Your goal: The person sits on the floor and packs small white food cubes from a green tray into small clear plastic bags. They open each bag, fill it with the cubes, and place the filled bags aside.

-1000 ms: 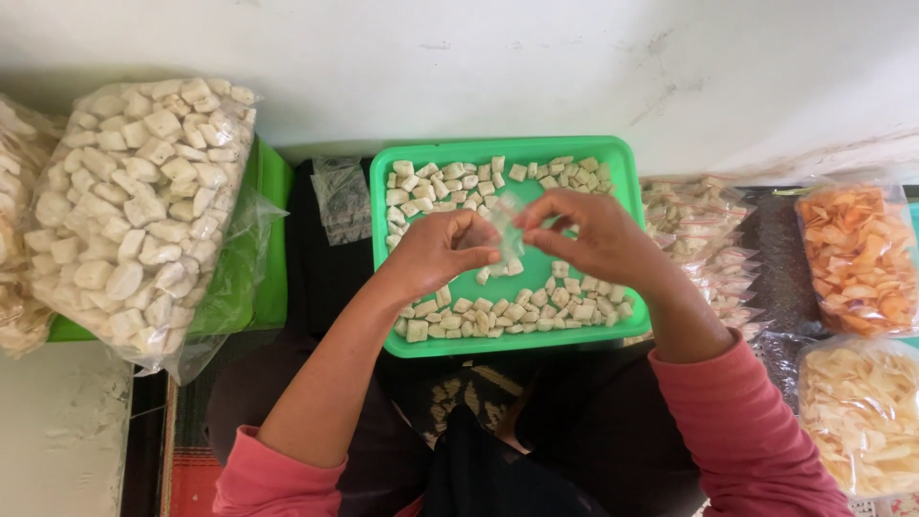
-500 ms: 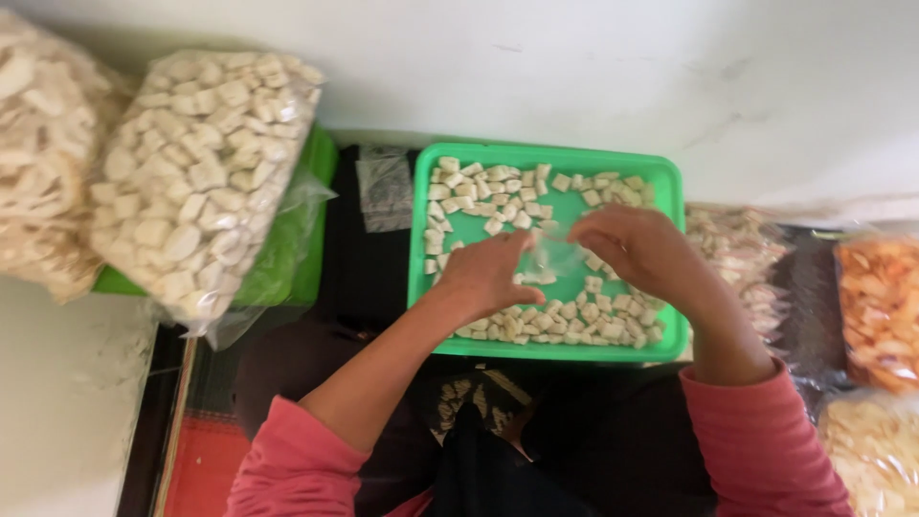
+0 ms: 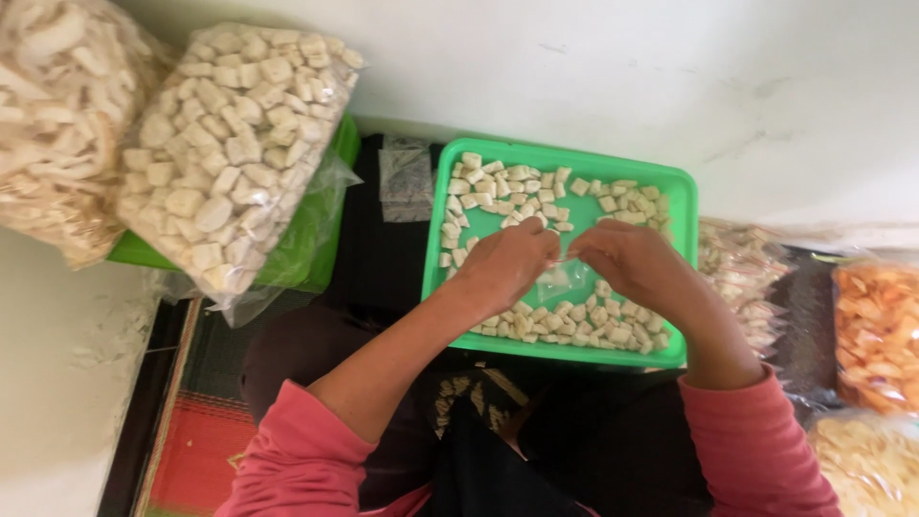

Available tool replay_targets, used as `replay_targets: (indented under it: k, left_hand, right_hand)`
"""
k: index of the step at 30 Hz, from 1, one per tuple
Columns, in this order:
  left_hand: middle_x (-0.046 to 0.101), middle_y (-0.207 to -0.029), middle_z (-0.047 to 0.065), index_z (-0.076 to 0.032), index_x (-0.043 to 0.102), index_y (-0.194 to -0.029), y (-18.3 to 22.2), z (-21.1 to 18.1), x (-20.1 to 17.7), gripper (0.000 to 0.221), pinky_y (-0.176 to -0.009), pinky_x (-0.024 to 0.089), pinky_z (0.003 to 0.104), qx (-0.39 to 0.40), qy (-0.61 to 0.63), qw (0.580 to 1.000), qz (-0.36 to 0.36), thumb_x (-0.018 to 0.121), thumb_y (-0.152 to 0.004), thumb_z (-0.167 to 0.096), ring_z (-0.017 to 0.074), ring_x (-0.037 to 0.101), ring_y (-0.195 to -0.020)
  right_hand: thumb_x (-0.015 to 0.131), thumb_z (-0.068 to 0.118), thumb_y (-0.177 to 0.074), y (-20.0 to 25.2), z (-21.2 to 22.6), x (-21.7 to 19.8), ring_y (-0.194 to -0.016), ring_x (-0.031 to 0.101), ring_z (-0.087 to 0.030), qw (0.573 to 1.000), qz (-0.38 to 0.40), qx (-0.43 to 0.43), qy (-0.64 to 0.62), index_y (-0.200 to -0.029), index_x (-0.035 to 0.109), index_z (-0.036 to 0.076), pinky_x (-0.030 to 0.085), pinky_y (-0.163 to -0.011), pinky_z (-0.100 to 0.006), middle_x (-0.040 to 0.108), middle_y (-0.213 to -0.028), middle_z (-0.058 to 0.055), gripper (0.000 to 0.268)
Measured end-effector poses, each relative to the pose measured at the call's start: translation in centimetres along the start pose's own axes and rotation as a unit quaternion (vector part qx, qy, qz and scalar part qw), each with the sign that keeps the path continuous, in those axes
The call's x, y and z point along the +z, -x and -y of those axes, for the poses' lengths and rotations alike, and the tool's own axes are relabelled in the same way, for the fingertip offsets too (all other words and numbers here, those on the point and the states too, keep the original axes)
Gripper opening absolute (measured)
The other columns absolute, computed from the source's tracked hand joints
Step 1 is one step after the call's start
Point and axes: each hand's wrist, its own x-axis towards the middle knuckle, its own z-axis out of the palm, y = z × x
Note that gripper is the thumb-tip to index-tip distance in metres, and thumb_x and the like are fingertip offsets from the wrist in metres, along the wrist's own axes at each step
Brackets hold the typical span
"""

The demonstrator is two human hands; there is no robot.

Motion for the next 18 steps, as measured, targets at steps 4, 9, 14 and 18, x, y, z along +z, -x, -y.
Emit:
replay_targets:
  k: [4, 9, 14, 18]
  left_hand:
    - [0.057, -0.096, 0.009, -0.014, 0.066, -0.1, 0.5, 0.0, -0.6, 0.013, -0.071, 0.063, 0.048, 0.031, -0.026, 0.999, -0.029, 0.056, -0.1, -0.006, 0.0424, 0.074, -0.088]
    - [0.056, -0.093, 0.003, -0.017, 0.064, -0.098, 0.5, 1.2, -2.0, 0.01, -0.073, 0.061, 0.039, 0.032, -0.1, 0.991, -0.079, 0.056, -0.101, -0.011, 0.0291, 0.073, -0.087]
    - [0.053, -0.09, 0.006, -0.014, 0.06, -0.096, 0.9, 0.9, -3.4, 0.01, -0.068, 0.06, 0.046, 0.021, -0.108, 0.987, -0.116, 0.055, -0.104, -0.018, 0.0352, 0.069, -0.084]
    - [0.053, -0.088, 0.006, -0.016, 0.057, -0.093, 1.5, 0.6, -4.4, 0.011, -0.066, 0.059, 0.048, 0.006, -0.123, 0.983, -0.139, 0.058, -0.102, -0.022, 0.0348, 0.067, -0.083]
  right_hand:
    - [0.067, 0.018, -0.098, 0.6, -0.6, -0.8, -0.086, 0.075, -0.03, 1.0, -0.015, 0.001, -0.024, -0.106, 0.075, 0.029, 0.059, -0.07, -0.043, 0.074, -0.093, -0.004, 0.015]
    - [0.074, 0.009, -0.088, 2.9, -0.7, -5.3, -0.107, 0.07, -0.043, 0.992, -0.036, 0.109, -0.048, -0.143, 0.059, 0.023, 0.057, -0.09, -0.054, 0.074, -0.118, -0.015, 0.059]
    - [0.077, 0.028, -0.086, 3.9, -7.3, -2.4, -0.118, 0.067, -0.039, 0.961, 0.062, 0.253, 0.09, -0.149, 0.051, 0.031, 0.055, -0.102, -0.051, 0.067, -0.133, -0.013, 0.068]
    - [0.077, 0.038, -0.085, 4.2, -9.7, 0.3, -0.124, 0.063, -0.043, 0.938, 0.133, 0.28, 0.152, -0.156, 0.038, 0.035, 0.054, -0.104, -0.055, 0.059, -0.138, -0.018, 0.081]
